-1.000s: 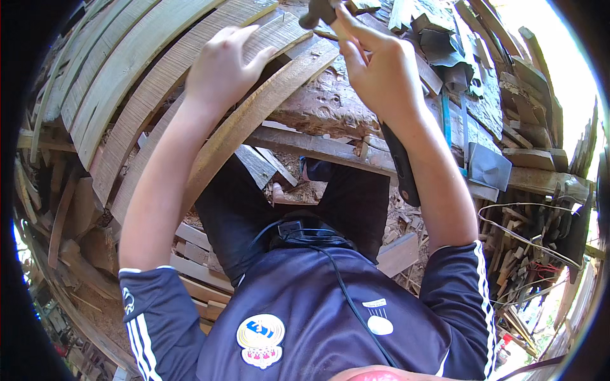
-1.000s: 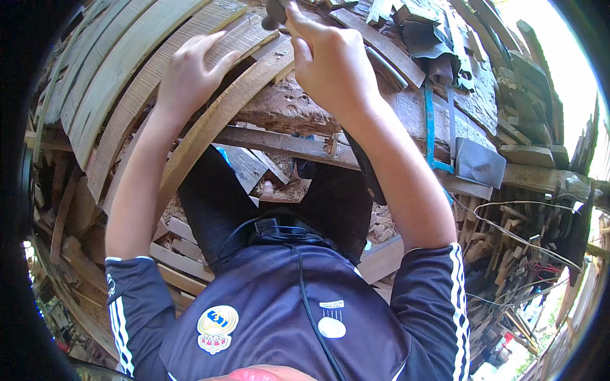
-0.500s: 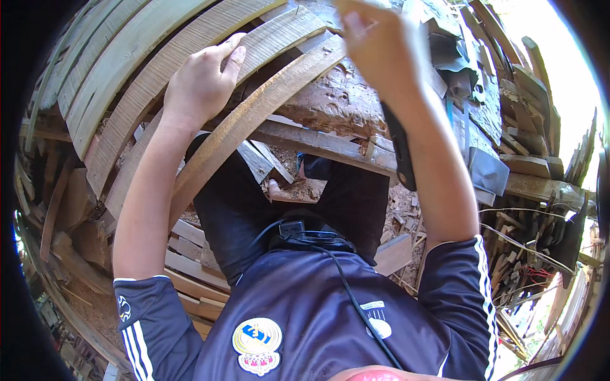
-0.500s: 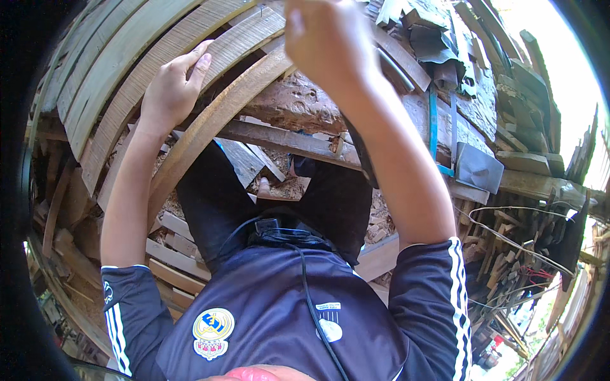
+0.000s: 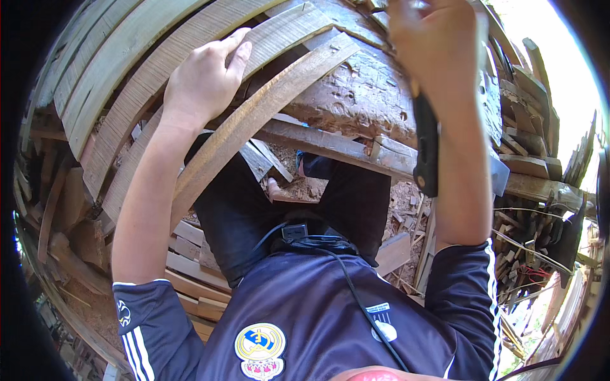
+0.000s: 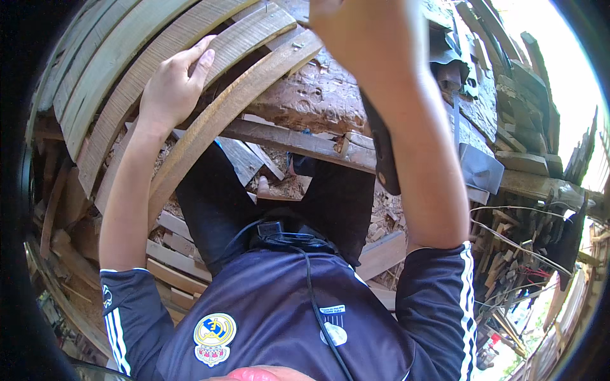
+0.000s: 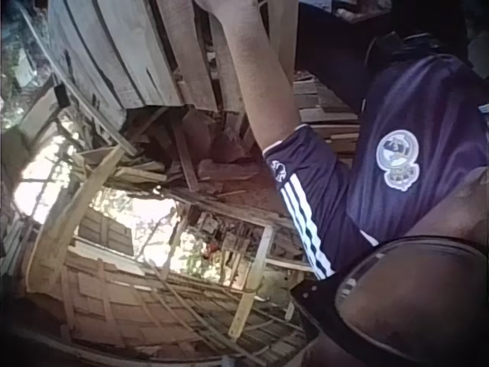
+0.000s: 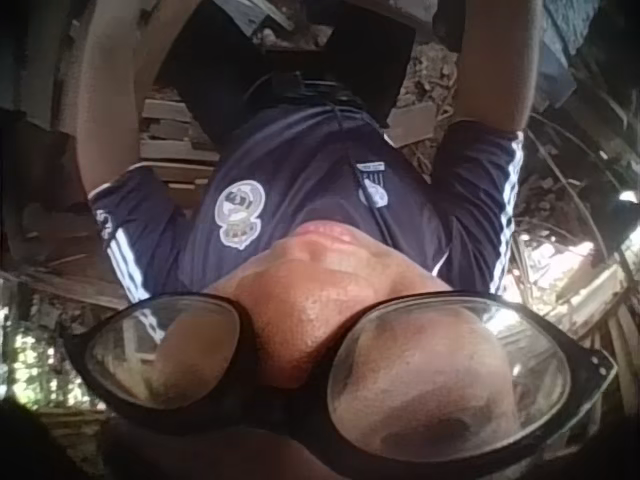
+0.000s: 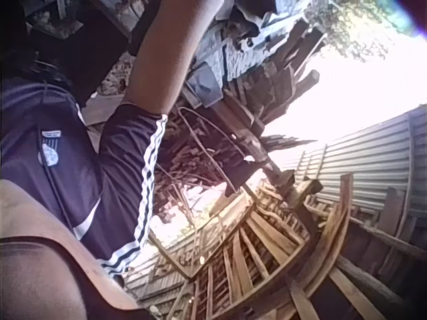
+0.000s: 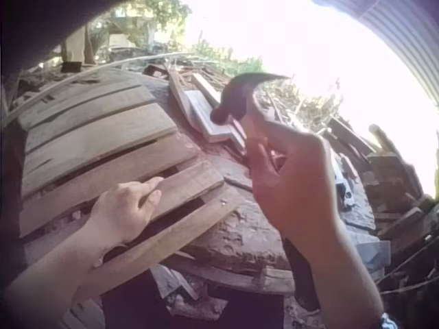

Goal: The recorder is assembling a wooden structure by nailing thin wood slats onto a frame using a hammer and nails in a woodworking shop.

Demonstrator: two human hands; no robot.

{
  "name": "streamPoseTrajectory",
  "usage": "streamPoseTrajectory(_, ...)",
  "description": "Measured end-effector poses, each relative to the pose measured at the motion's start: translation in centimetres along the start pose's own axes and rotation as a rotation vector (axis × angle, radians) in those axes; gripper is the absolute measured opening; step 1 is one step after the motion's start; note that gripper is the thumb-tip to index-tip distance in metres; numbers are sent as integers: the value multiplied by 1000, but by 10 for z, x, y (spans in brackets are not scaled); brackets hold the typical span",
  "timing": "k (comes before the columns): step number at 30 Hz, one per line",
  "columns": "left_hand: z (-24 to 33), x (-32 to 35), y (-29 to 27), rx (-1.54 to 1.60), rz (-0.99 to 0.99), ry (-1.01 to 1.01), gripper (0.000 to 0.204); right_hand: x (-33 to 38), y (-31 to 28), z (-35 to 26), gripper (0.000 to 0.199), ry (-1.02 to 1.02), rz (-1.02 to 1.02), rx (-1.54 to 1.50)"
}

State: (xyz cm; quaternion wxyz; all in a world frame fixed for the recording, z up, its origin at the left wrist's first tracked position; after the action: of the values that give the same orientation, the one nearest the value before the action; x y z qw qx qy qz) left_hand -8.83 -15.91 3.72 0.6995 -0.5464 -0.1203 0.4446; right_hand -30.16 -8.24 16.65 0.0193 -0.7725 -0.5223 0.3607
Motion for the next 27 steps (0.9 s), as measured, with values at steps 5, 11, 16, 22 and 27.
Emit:
streamPoseTrajectory(5, 6, -6, 1, -13, -9, 12, 43, 0, 8, 46, 37, -87, -249, 510)
streamPoseTrajectory(11, 4, -1, -2, -22, -40, -21, 45, -23, -4, -15, 38, 113, -69, 315)
streamPoseTrajectory(16, 1, -1, 3, 13, -57, -34, 44, -12, 13, 19, 40, 119, -367, 624)
streamPoseTrajectory(22, 8, -6, 2, 19, -40, -22, 43, 3, -3, 20, 33, -66, -161, 143)
streamPoseTrajectory(27, 8, -9, 3, 42, -28, -19, 43, -11, -8, -4, 37, 25, -284, 152)
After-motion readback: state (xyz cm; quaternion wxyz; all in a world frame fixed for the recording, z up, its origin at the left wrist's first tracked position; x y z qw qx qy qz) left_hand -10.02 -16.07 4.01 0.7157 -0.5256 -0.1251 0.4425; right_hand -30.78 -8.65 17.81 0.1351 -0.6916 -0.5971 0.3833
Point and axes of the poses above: each hand's wrist, its own x-axis away from the middle knuckle, its own y-axis out of the palm, z = x × y, the point moved 1 cm from there along -x, towards the middle knuckle, and after that the axes turned 9 degrees about y, right-handed, at the moved point
